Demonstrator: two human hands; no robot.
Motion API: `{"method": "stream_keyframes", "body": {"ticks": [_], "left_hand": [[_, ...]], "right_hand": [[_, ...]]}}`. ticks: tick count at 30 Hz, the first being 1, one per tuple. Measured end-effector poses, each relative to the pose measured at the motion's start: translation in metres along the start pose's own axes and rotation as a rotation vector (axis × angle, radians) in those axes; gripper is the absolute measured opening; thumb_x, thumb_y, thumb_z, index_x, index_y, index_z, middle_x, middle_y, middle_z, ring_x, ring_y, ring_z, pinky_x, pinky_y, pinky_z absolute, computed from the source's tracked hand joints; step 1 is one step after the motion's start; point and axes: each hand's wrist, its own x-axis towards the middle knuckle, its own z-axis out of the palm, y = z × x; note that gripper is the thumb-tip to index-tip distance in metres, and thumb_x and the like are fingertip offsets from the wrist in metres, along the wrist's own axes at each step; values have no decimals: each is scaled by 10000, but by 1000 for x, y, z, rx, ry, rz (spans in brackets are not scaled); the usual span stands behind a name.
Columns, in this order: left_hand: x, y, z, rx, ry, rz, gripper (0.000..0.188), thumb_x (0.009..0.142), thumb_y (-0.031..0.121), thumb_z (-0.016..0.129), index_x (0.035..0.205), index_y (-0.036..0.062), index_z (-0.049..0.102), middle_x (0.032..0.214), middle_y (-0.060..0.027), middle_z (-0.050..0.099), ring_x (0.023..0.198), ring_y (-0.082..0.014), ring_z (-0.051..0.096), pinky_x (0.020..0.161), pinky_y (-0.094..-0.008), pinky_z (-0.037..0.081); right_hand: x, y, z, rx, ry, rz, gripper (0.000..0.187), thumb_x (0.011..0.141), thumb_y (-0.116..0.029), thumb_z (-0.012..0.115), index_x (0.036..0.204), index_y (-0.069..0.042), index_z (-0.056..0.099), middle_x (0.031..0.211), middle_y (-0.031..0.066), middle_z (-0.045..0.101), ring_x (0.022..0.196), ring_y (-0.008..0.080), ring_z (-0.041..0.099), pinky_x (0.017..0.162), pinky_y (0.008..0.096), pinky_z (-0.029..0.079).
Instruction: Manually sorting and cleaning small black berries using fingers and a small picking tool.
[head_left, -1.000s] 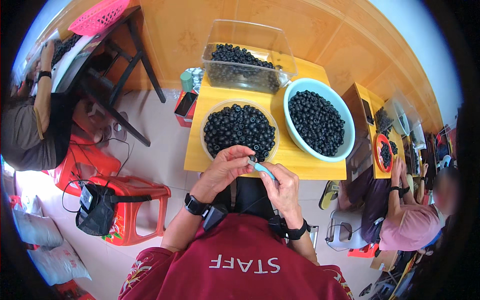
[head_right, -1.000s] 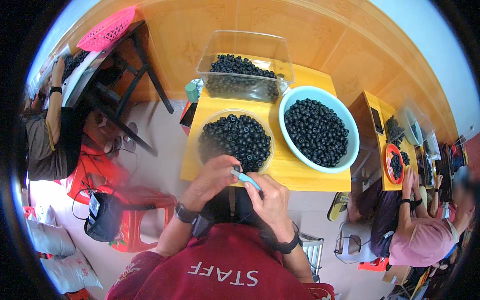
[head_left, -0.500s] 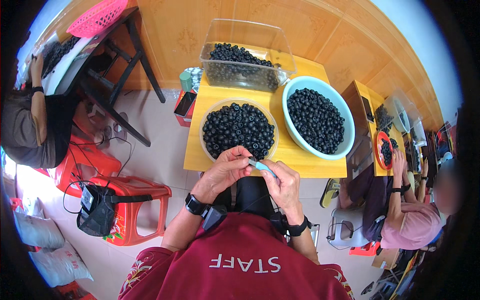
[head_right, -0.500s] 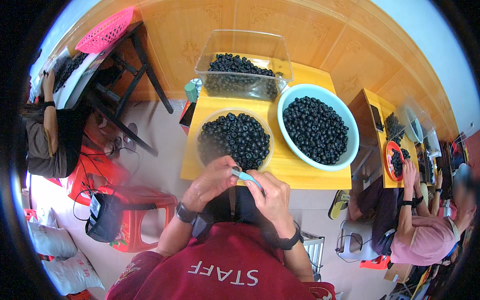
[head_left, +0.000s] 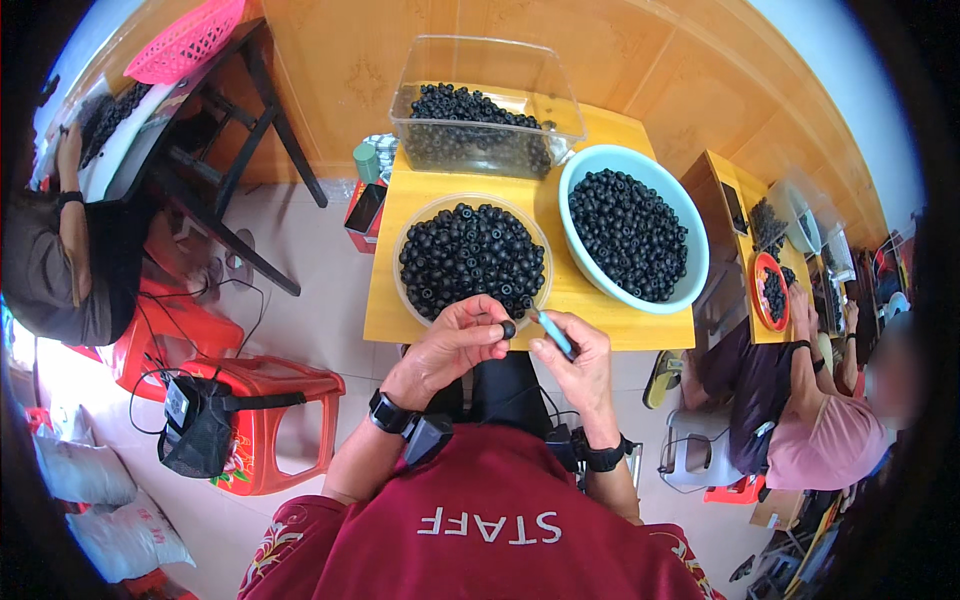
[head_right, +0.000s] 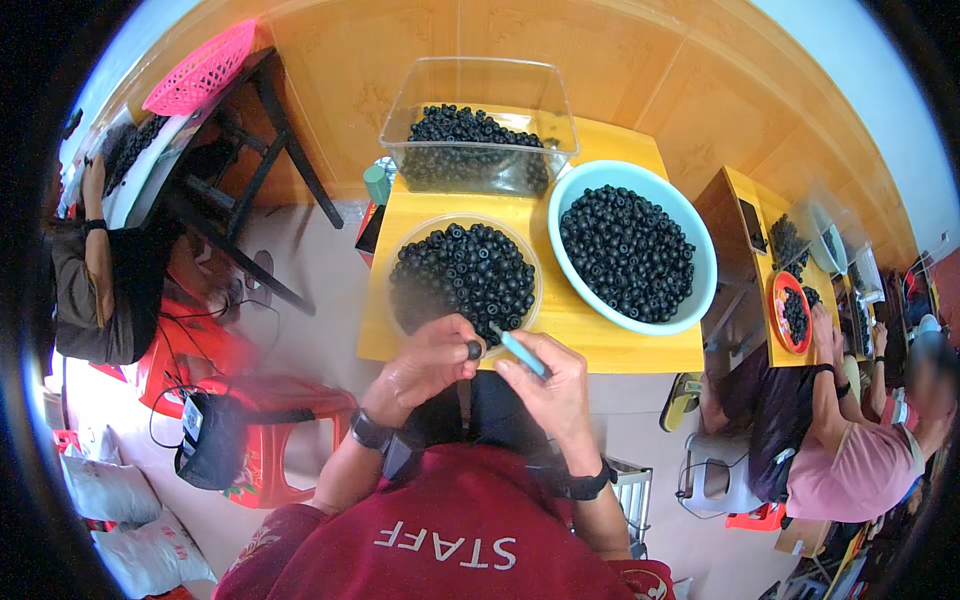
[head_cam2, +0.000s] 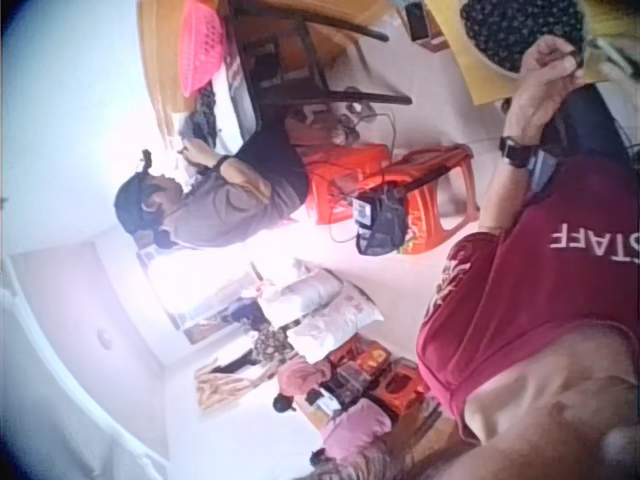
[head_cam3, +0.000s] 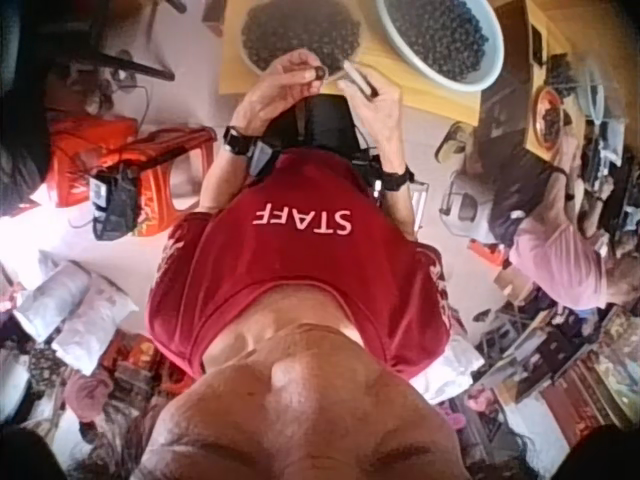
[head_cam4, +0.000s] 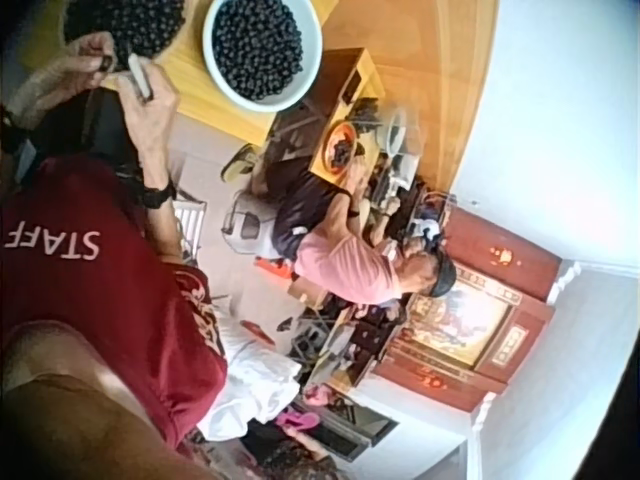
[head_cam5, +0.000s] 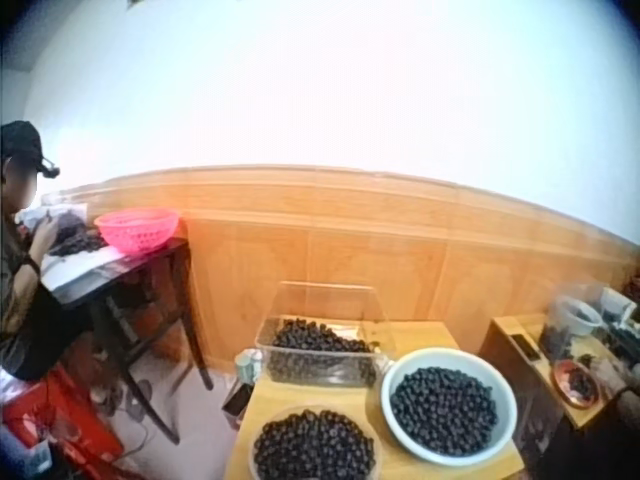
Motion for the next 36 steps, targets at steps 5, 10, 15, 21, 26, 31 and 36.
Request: {"method": "stream_keyframes", "body": {"ticks": [5,10,15,21,26,31,36], "left_hand": [[1,-1,0,63,2,-4,174,790,19,628,916,63,517,875,-46,600,730,-122,602,673,-234,506],[0,2,2,118,-16,-57,222,778,26,644,933,67,490,871,-55,604,715,-113,607,661,-225,514],[0,-1,-2,105,-71,-123,229,770,24,651,930,65,493,847,-46,603,709,-109,608,655,-218,515],[2,-3,-2,84,-76,-116,228,768,22,652,929,60,494,831,-40,599,710,-110,609,656,-216,514],[2,-2,-2,117,-33,-92,224,769,24,651,924,58,493,840,-44,599,706,-108,603,655,-216,514],[-2,-3,-2,196,23,-82,224,774,48,655,930,61,495,850,-40,587,699,-104,597,646,-220,517],[-8,4,3,361,187,-93,198,810,112,633,953,67,503,858,-34,586,702,-107,593,634,-237,516]], "right_hand": [[6,-6,11,147,-103,20,264,716,-13,705,968,7,630,770,16,551,676,69,506,620,200,421],[6,9,11,187,-144,15,209,727,-29,702,925,1,642,755,10,550,658,62,494,599,193,408],[4,-5,8,505,-137,279,112,769,-57,667,863,0,646,708,-5,565,600,44,469,543,186,369],[3,0,9,360,33,333,78,808,-88,625,824,-13,641,656,-20,565,577,40,470,531,184,367],[0,-7,12,313,-19,99,119,777,-59,653,885,-11,646,706,-8,533,663,76,500,597,211,396],[3,1,9,81,-166,-53,200,736,-47,685,929,-16,644,713,13,515,689,97,508,621,221,399],[15,7,-3,46,-88,203,191,747,-66,667,936,-41,647,753,-21,582,627,60,472,612,193,383]]}}
